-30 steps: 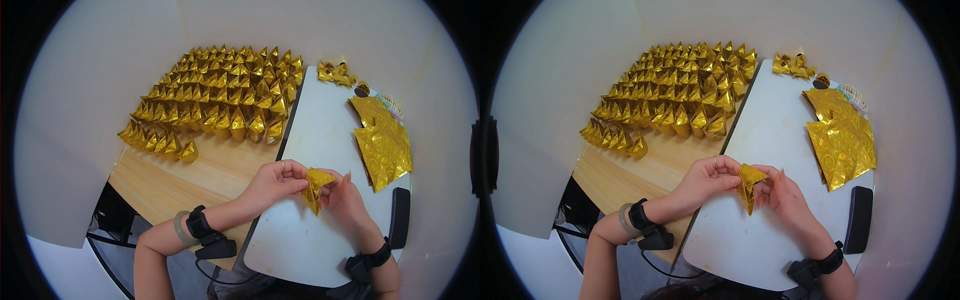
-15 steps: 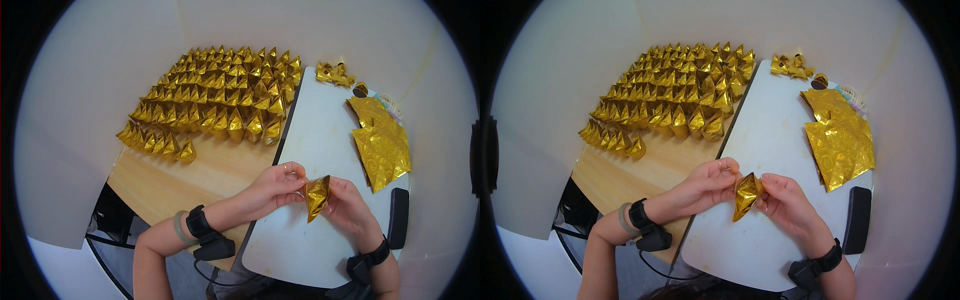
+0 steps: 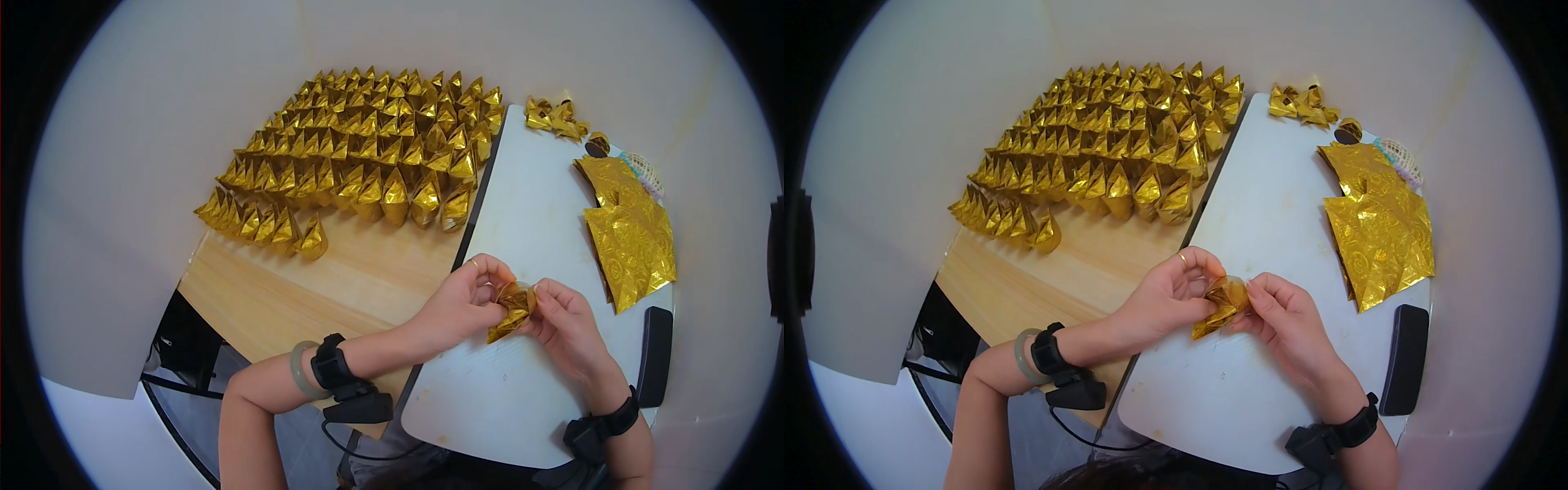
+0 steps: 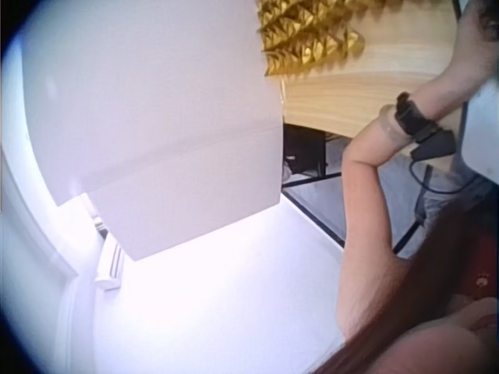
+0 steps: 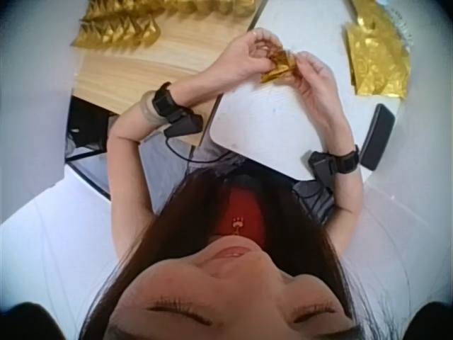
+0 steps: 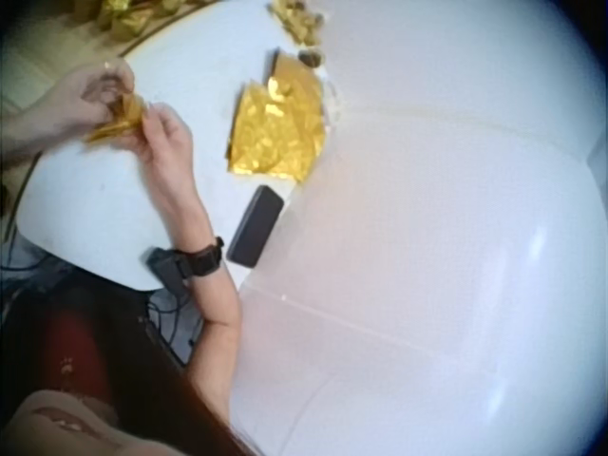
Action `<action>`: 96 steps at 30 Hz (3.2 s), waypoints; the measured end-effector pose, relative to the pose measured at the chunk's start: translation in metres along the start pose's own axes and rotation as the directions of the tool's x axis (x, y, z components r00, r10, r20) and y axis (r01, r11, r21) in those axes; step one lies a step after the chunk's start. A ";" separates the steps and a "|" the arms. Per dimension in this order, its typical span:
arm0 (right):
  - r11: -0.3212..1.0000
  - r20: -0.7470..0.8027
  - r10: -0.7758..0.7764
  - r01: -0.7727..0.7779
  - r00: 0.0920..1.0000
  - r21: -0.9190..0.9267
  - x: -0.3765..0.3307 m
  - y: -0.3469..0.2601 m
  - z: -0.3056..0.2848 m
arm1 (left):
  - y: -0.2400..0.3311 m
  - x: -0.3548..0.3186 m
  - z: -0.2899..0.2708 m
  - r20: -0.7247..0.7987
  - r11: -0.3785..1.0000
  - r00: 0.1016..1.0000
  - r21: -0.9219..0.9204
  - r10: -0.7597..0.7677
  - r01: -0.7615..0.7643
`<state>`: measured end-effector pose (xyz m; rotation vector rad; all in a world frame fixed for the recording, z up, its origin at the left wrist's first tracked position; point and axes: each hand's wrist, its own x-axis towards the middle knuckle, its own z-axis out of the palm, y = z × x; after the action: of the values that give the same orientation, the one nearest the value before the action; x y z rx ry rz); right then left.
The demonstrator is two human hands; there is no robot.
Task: Folding gold foil paper into small pyramid-shaped decorative objects.
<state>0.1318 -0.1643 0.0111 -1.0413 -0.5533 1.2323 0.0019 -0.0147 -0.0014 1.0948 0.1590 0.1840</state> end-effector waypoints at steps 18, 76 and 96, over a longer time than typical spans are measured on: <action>0.982 -0.149 -0.057 0.028 0.987 -0.186 0.001 -0.001 0.000 | 0.015 -0.009 0.009 -0.058 0.869 0.984 0.479 0.170 -0.122; 0.221 0.081 -0.707 0.329 0.703 -0.918 0.000 0.001 -0.006 | 0.103 -0.137 -0.090 -0.089 -0.101 0.620 0.959 0.779 0.265; 0.218 0.093 -0.632 0.292 0.769 -0.931 0.001 0.004 -0.005 | 0.097 -0.127 -0.096 -0.063 -0.254 0.696 0.904 0.715 0.343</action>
<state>0.1346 -0.1655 0.0055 -1.7835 -1.2872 0.0295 -0.1493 0.0831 0.0466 2.8481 0.9528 1.0158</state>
